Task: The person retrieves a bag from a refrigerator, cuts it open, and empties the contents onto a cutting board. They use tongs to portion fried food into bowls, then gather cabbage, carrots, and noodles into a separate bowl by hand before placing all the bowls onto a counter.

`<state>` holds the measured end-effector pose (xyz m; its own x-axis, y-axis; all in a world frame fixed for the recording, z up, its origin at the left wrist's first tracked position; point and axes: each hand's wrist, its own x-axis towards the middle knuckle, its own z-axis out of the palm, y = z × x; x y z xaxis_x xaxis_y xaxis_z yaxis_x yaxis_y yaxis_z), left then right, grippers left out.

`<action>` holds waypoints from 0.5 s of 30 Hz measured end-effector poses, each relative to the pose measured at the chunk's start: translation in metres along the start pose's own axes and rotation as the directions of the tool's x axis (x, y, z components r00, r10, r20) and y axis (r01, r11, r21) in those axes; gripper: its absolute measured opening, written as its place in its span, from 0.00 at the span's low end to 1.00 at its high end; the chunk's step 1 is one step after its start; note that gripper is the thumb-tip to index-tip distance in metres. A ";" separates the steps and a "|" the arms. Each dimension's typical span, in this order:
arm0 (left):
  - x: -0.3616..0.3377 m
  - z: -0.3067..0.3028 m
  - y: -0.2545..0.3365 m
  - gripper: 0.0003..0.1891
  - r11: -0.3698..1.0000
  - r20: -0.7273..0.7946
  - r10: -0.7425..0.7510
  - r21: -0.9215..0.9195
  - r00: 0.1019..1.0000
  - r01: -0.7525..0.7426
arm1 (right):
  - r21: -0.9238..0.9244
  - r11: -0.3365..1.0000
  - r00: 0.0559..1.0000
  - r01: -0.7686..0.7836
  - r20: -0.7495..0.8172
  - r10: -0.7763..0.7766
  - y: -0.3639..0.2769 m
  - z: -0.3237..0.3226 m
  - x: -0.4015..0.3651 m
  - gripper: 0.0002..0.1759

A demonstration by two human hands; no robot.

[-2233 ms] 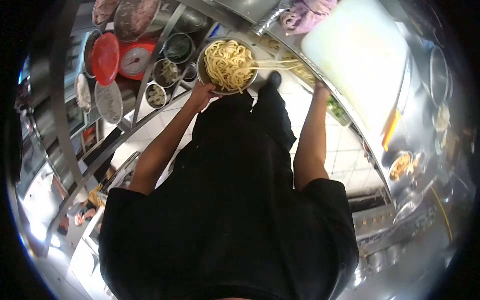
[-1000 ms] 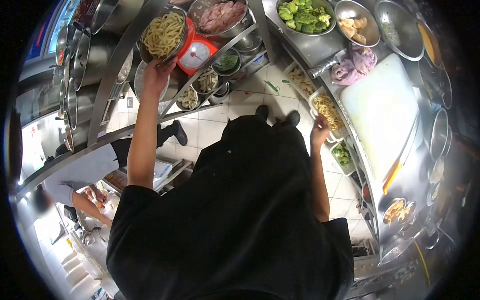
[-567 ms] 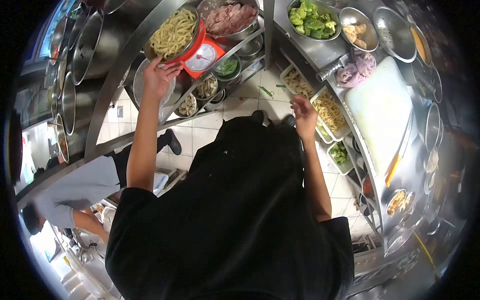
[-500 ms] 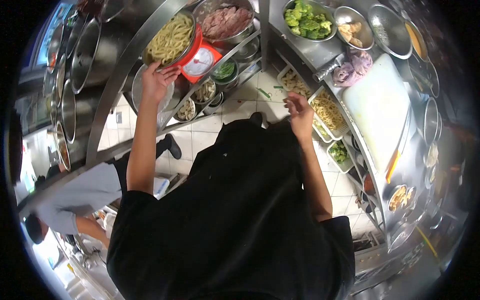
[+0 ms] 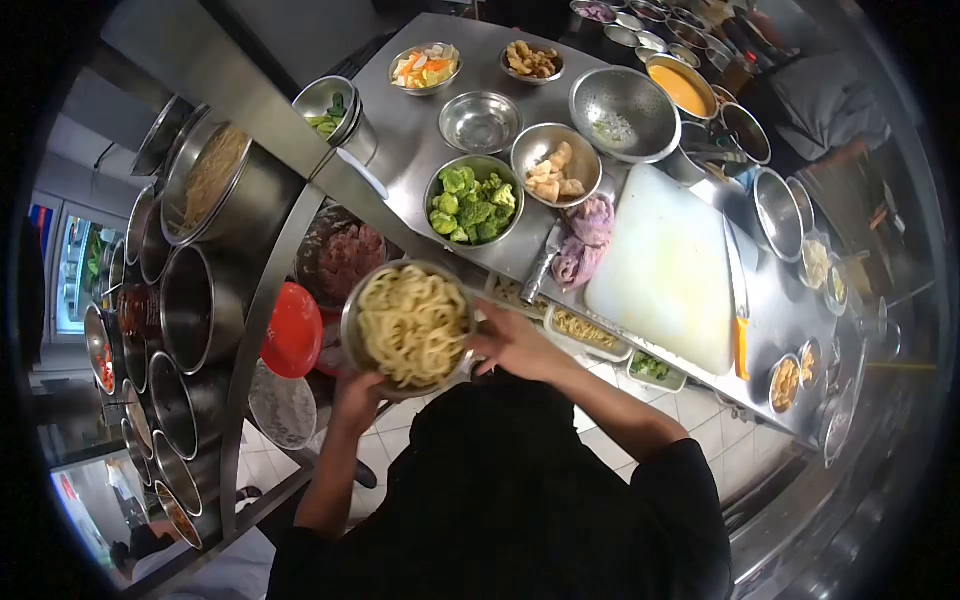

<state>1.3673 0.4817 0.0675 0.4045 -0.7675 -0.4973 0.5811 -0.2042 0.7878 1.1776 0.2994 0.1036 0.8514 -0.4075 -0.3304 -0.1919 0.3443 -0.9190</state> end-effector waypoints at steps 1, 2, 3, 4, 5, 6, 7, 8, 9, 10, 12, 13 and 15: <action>0.013 0.018 -0.005 0.25 0.997 0.033 -0.015 -0.072 0.999 0.018 | -0.030 0.999 0.998 -0.027 -0.056 0.025 0.002 -0.019 0.006 0.31; 0.027 0.035 -0.004 0.25 0.999 0.068 0.003 -0.052 0.998 0.001 | -0.042 0.999 0.994 -0.008 -0.107 0.004 -0.003 -0.037 0.011 0.32; 0.040 0.055 0.003 0.25 0.999 0.101 0.016 -0.033 0.995 -0.013 | -0.051 0.999 0.987 0.007 -0.157 -0.015 -0.012 -0.052 0.015 0.32; 0.057 0.068 0.003 0.24 0.999 0.107 0.021 -0.026 0.994 -0.018 | -0.202 0.978 0.978 -0.056 -0.209 0.013 -0.022 -0.069 0.024 0.33; 0.074 0.080 0.004 0.23 1.000 0.112 0.022 -0.019 0.993 -0.020 | -0.344 0.931 0.964 -0.125 -0.264 0.032 -0.032 -0.087 0.036 0.33; 0.089 0.094 0.015 0.24 0.999 0.155 0.033 -0.009 0.987 -0.032 | -0.353 0.934 0.962 -0.053 -0.269 -0.047 -0.042 -0.102 0.049 0.32; 0.101 0.106 0.028 0.25 0.999 0.199 0.045 -0.001 0.979 -0.046 | -0.363 0.932 0.953 0.021 -0.273 -0.128 -0.053 -0.118 0.064 0.32; 0.111 0.116 0.039 0.25 0.999 0.189 0.052 -0.009 0.981 -0.051 | -0.464 0.886 0.939 0.026 -0.292 -0.180 -0.063 -0.137 0.081 0.31; 0.119 0.123 0.048 0.27 0.995 0.243 0.090 -0.067 0.966 -0.076 | -0.559 0.829 0.923 0.027 -0.303 -0.235 -0.071 -0.156 0.100 0.31; 0.122 0.128 0.054 0.29 0.987 0.292 0.130 -0.126 0.948 -0.097 | -0.673 0.738 0.932 0.057 -0.229 -0.280 -0.078 -0.175 0.123 0.29; 0.118 0.130 0.066 0.30 0.988 0.253 0.140 -0.095 0.957 -0.119 | -0.775 0.624 0.940 0.105 -0.127 -0.316 -0.102 -0.194 0.163 0.26; 0.115 0.129 0.068 0.32 0.990 0.225 0.141 -0.055 0.964 -0.132 | -0.662 0.739 0.940 0.121 -0.162 -0.299 -0.119 -0.192 0.178 0.26; 0.106 0.113 0.053 0.33 0.989 0.182 0.146 -0.046 0.972 -0.140 | -0.347 0.925 0.891 0.155 -0.355 -0.282 -0.135 -0.181 0.215 0.25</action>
<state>1.3613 0.3208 0.0974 0.3498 -0.8866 -0.3027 0.5504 -0.0669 0.8322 1.2984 0.0123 0.1178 0.6400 -0.7603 -0.1115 -0.2152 -0.0381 -0.9758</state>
